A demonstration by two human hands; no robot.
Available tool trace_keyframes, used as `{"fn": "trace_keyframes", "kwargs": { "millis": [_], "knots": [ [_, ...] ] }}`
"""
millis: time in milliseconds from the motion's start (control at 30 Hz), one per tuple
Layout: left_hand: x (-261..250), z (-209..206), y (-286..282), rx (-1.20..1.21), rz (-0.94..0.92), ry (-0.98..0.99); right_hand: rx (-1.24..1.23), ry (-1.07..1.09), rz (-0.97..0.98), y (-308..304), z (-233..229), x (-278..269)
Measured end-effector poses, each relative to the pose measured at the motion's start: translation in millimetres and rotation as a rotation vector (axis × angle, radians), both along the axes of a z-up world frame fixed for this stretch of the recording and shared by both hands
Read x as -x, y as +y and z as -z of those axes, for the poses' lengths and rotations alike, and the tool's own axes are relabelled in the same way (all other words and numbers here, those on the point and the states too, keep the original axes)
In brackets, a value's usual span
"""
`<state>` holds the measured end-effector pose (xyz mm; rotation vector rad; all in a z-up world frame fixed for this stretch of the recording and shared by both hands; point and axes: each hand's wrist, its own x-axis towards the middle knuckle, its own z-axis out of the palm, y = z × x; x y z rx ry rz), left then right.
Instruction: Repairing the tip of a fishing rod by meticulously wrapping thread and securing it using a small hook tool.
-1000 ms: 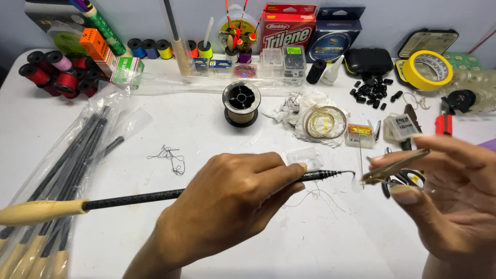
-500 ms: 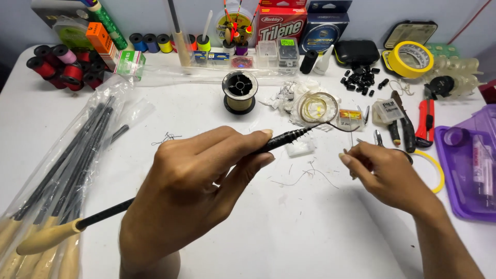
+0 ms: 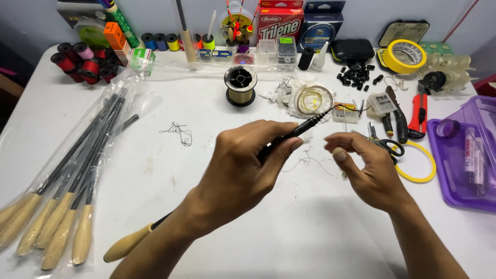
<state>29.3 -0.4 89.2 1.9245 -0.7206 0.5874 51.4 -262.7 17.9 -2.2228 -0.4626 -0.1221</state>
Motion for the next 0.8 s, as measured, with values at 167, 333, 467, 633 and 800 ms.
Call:
{"fn": "trace_keyframes", "kwargs": {
  "millis": [167, 333, 467, 633, 800],
  "knots": [
    [7, 21, -13, 0.053, -0.023, 0.141, -0.385, 0.065, -0.222, 35, -11, 18],
    [23, 29, -18, 0.122, -0.074, 0.299, -0.673, 0.285, -0.348, 43, 1, 30],
    [40, 32, -25, 0.351, -0.072, 0.532, -0.690, 0.271, -0.192, 34, 2, 45],
    [52, 49, -34, 0.573, -0.079, 0.658, -0.516, 0.111, 0.053, 15, 2, 62],
    [54, 72, -41, 0.711, -0.063, 0.777, -0.426, 0.068, 0.166, 1, 20, 62]
  ]
}}
